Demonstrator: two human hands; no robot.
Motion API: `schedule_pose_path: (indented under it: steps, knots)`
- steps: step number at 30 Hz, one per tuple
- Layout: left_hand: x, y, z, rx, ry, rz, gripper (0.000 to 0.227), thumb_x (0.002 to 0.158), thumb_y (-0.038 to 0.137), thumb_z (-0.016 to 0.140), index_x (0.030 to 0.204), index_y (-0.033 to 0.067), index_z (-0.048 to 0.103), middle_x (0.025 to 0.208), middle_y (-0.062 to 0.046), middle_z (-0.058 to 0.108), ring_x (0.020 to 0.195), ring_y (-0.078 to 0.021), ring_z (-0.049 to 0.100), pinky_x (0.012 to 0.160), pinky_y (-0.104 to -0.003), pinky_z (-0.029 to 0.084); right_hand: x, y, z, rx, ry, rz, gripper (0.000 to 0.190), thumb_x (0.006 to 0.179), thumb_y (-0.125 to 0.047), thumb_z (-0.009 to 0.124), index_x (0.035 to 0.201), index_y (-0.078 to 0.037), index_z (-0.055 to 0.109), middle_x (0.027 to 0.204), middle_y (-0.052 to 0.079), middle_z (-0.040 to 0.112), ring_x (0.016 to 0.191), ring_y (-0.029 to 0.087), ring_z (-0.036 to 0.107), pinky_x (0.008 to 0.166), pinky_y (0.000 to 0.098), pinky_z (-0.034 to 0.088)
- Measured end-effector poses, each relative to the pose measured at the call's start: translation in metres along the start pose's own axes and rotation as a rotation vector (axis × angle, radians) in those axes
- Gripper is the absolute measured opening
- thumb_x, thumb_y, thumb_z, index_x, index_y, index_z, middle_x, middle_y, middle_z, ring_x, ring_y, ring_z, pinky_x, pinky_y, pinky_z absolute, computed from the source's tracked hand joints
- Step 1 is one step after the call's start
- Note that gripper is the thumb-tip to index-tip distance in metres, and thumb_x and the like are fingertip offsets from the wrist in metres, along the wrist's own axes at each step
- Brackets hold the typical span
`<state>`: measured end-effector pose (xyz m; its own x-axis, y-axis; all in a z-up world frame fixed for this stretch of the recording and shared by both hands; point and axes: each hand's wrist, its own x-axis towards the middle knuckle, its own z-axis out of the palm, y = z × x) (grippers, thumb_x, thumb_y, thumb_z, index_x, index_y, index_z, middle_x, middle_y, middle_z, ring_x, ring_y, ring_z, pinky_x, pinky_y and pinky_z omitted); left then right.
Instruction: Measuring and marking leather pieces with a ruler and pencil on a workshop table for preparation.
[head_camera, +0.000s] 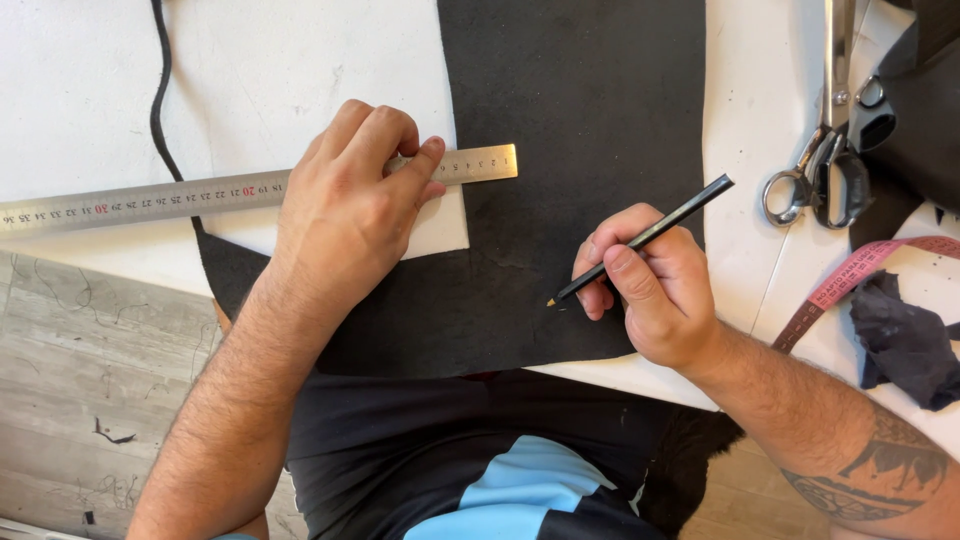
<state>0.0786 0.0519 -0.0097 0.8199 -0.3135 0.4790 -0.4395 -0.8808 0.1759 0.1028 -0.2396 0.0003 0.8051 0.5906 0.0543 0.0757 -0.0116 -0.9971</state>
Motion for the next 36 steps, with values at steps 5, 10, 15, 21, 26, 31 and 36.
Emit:
schedule_pose_path:
  steps: [5, 10, 15, 21, 26, 31, 36]
  knots:
    - [0.000, 0.000, -0.001, -0.001, -0.015, -0.007, 0.036, 0.086, 0.009, 0.096, 0.114, 0.0007, 0.074, 0.102, -0.007, 0.052, 0.088, -0.0267, 0.050, 0.056, -0.037, 0.050, -0.001, 0.002, 0.000, 0.031, 0.022, 0.007, 0.020, 0.108, -0.022, 0.045, 0.101, -0.005, 0.050, 0.078, 0.015, 0.062, 0.050, 0.018, 0.057, 0.048, 0.0239, 0.050]
    - [-0.001, -0.002, 0.000, -0.007, -0.004, -0.014, 0.038, 0.085, 0.009, 0.097, 0.114, 0.0006, 0.075, 0.102, -0.007, 0.052, 0.088, -0.0267, 0.050, 0.056, -0.037, 0.051, 0.003, -0.005, 0.000, 0.084, 0.032, 0.011, 0.020, 0.109, -0.022, 0.045, 0.103, -0.004, 0.049, 0.076, 0.018, 0.061, 0.052, 0.021, 0.058, 0.047, 0.0258, 0.052]
    - [0.000, -0.003, -0.001, -0.014, -0.013, -0.005, 0.037, 0.085, 0.011, 0.097, 0.112, -0.0011, 0.075, 0.101, -0.007, 0.051, 0.087, -0.0259, 0.049, 0.054, -0.037, 0.051, 0.032, -0.032, -0.012, -0.268, -0.131, -0.181, 0.030, 0.112, -0.019, 0.045, 0.134, 0.000, 0.050, 0.119, 0.024, 0.073, 0.104, 0.032, 0.081, 0.072, 0.0279, 0.065]
    - [0.003, -0.004, -0.002, -0.020, 0.000, 0.008, 0.036, 0.085, 0.011, 0.095, 0.111, -0.0030, 0.074, 0.099, -0.007, 0.052, 0.085, -0.0269, 0.051, 0.056, -0.038, 0.051, 0.058, -0.011, -0.005, -0.991, -0.331, -0.572, 0.008, 0.106, -0.006, 0.059, 0.114, -0.004, 0.059, 0.144, 0.015, 0.065, 0.134, 0.044, 0.058, 0.101, 0.0545, 0.045]
    - [0.001, -0.002, -0.005, -0.051, -0.009, 0.001, 0.039, 0.085, 0.009, 0.096, 0.113, -0.0048, 0.073, 0.100, -0.009, 0.052, 0.088, -0.0280, 0.050, 0.061, -0.039, 0.053, 0.058, -0.011, -0.002, -1.015, -0.301, -0.613, 0.013, 0.109, -0.013, 0.052, 0.108, -0.002, 0.059, 0.140, 0.016, 0.068, 0.133, 0.042, 0.060, 0.098, 0.0535, 0.045]
    - [0.000, -0.001, -0.001, -0.110, -0.002, -0.030, 0.036, 0.086, 0.002, 0.094, 0.115, -0.0056, 0.073, 0.100, -0.011, 0.052, 0.086, -0.0285, 0.049, 0.064, -0.041, 0.051, 0.058, -0.011, -0.002, -0.998, -0.295, -0.622, 0.009, 0.108, -0.010, 0.054, 0.106, -0.001, 0.057, 0.138, 0.016, 0.069, 0.130, 0.044, 0.062, 0.096, 0.0535, 0.046]
    - [0.000, -0.006, 0.002, -0.140, -0.030, -0.037, 0.042, 0.081, 0.004, 0.096, 0.116, -0.0032, 0.074, 0.102, -0.010, 0.051, 0.090, -0.0299, 0.049, 0.071, -0.045, 0.048, 0.060, -0.010, -0.002, -1.014, -0.286, -0.617, 0.005, 0.107, -0.007, 0.055, 0.107, -0.002, 0.057, 0.137, 0.016, 0.070, 0.130, 0.043, 0.062, 0.096, 0.0528, 0.046]
